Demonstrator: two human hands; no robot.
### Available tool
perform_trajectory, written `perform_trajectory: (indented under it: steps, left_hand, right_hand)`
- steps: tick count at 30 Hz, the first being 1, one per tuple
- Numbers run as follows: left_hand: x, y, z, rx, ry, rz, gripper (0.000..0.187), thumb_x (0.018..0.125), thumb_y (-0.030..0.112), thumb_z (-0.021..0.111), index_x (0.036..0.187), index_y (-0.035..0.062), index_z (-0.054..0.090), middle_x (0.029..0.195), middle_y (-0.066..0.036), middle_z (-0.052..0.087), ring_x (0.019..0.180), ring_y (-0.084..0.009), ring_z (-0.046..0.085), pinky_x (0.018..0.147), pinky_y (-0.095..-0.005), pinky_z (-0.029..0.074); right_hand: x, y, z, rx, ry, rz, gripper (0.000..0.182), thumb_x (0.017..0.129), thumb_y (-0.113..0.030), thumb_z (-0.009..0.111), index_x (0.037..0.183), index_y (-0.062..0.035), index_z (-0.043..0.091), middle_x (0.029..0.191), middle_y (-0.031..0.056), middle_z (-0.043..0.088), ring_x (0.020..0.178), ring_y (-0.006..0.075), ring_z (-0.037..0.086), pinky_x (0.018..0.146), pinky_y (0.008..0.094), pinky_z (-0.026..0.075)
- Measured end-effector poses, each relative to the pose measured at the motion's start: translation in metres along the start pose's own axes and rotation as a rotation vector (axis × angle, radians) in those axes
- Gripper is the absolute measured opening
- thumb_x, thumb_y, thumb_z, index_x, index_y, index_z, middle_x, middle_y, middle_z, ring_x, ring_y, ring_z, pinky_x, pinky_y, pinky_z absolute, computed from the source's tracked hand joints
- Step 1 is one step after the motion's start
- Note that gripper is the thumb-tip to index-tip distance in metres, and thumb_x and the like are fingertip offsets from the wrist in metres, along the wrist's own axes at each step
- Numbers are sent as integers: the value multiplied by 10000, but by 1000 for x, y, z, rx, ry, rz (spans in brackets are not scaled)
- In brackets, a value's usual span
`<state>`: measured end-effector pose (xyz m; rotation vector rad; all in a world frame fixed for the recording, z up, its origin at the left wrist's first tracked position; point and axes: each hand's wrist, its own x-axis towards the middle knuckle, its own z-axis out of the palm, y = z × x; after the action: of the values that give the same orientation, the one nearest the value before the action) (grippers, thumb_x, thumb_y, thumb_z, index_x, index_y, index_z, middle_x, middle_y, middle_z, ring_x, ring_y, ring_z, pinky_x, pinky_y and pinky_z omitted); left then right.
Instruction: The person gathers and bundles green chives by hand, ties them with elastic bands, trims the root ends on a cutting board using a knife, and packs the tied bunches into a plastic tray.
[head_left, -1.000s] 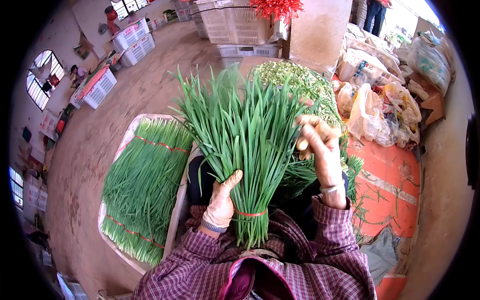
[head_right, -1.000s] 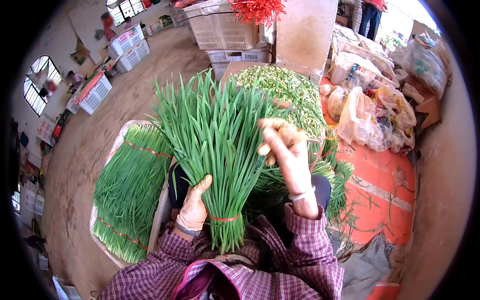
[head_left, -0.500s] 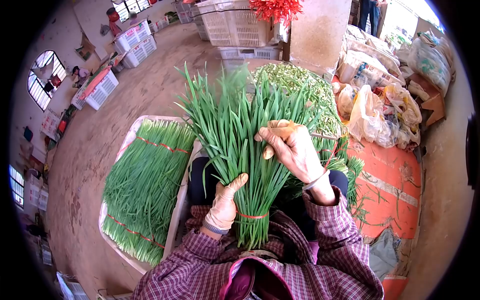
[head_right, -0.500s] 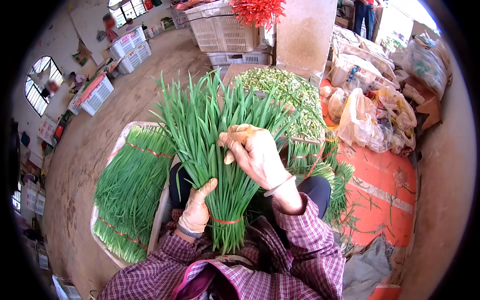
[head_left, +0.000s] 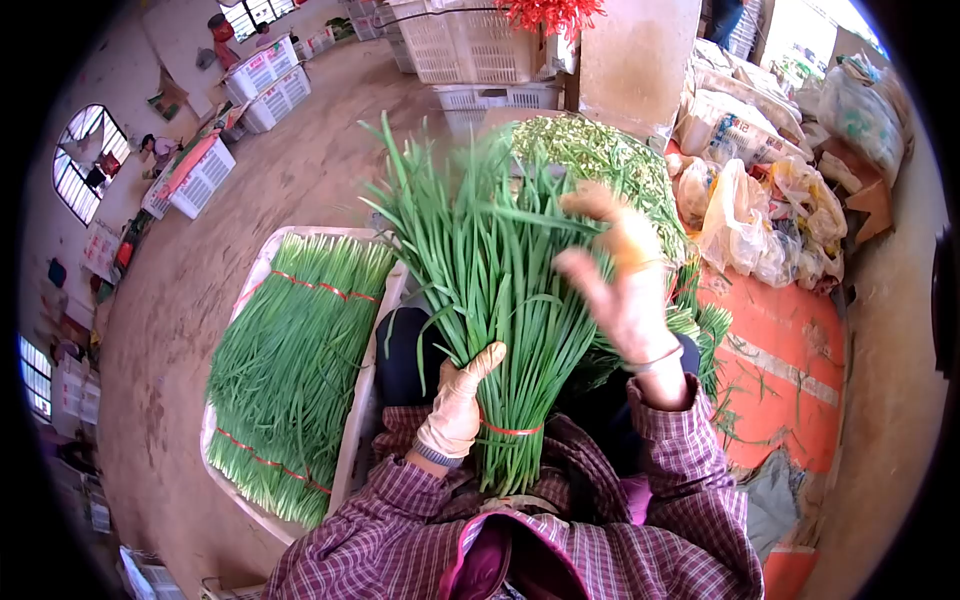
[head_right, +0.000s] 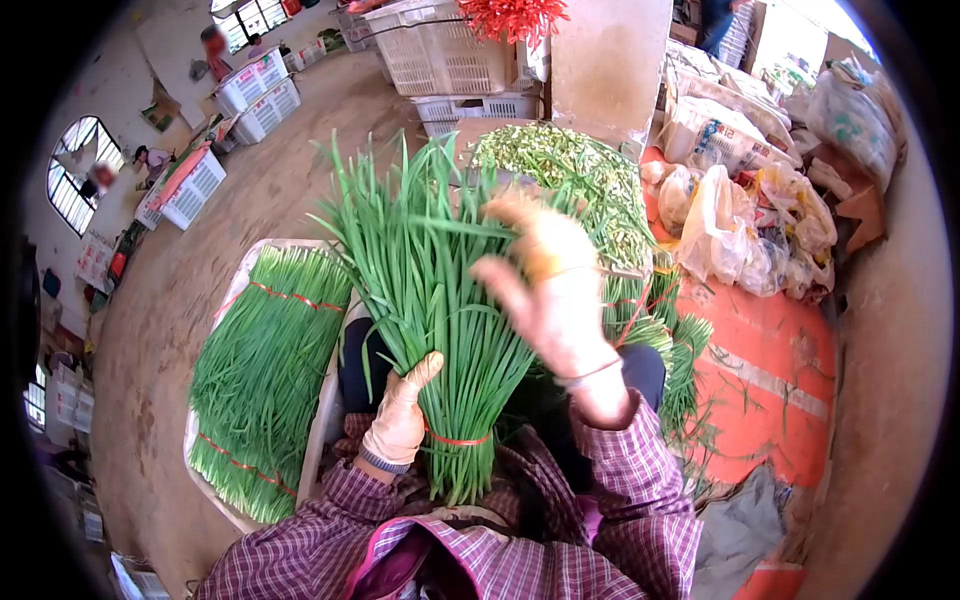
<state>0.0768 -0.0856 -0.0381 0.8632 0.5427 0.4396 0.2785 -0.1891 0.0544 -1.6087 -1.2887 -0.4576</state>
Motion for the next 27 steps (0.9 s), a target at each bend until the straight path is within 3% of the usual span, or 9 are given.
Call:
perform_trajectory:
  steps: [3, 9, 13, 14, 17, 18, 24, 25, 27]
  left_hand:
    - [-5, 4, 7, -35, -2, -3, 460, 922, 314, 757, 1265, 39, 622, 1174, -54, 673, 1063, -173, 658, 951, -361, 558]
    - [5, 2, -13, 20, -102, 38, 475, 1011, 371, 627, 1313, 5, 610, 1264, -101, 646, 1159, -196, 638, 999, -374, 547]
    - [16, -23, -37, 286, -161, 132, 413, 1069, 141, 510, 1454, 286, 551, 1406, -141, 520, 1279, -270, 565, 1070, -405, 507]
    - [15, -20, -34, 284, -172, 130, 433, 1070, 118, 503, 1459, 304, 546, 1410, -143, 514, 1281, -278, 564, 1078, -408, 501]
    - [9, -16, -32, 262, -86, 84, 545, 1028, 398, 580, 1428, 32, 521, 1390, -104, 594, 1257, -221, 592, 1091, -398, 475]
    - [11, -22, -41, 536, -102, 336, 528, 1035, 376, 572, 1429, 28, 523, 1395, -106, 591, 1274, -222, 579, 1104, -397, 461]
    - [33, 0, -29, 146, -105, 238, 530, 1020, 371, 602, 1435, 51, 524, 1393, -70, 601, 1257, -191, 585, 1091, -394, 464]
    - [38, 2, -37, 227, -143, 308, 480, 1039, 274, 552, 1471, 75, 489, 1449, -87, 546, 1304, -205, 544, 1126, -385, 428]
    - [46, 6, -53, 380, -204, 459, 468, 1076, 82, 451, 1541, 123, 419, 1562, -122, 437, 1397, -231, 461, 1197, -368, 356]
  right_hand:
    - [-13, -7, 30, -342, -277, -253, 511, 754, -322, 781, 1202, -119, 645, 1139, 77, 694, 1136, 290, 618, 1057, 503, 410]
    - [-58, 39, 17, -369, -453, -2, 351, 905, -459, 666, 966, -120, 737, 837, 58, 656, 920, 265, 640, 1077, 505, 389]
    - [-65, 44, 10, -309, -391, 42, 272, 923, -377, 662, 958, -116, 735, 815, 61, 658, 889, 261, 644, 1041, 480, 403]
    - [-66, 46, 10, -298, -367, 39, 258, 923, -361, 662, 968, -118, 737, 827, 63, 666, 886, 263, 643, 1036, 472, 405]
    - [-64, 50, 8, -295, -346, 72, 229, 911, -313, 675, 1005, -115, 742, 859, 79, 690, 890, 273, 645, 1014, 462, 419]
    - [-61, 52, 6, -328, -352, 106, 263, 891, -333, 701, 1021, -109, 742, 889, 107, 704, 905, 297, 651, 1003, 474, 423]
    - [-63, 85, -34, -585, -165, 149, 526, 817, -297, 806, 1253, -46, 648, 1105, 144, 708, 984, 333, 662, 873, 434, 505]
    - [-57, 70, -40, -485, -140, 304, 491, 798, -310, 813, 1162, -8, 685, 1247, 158, 655, 1065, 344, 634, 912, 441, 501]
    - [-60, 65, -47, -576, -238, 62, 441, 770, -298, 822, 1061, 17, 721, 1386, 162, 570, 1166, 351, 581, 963, 458, 487]
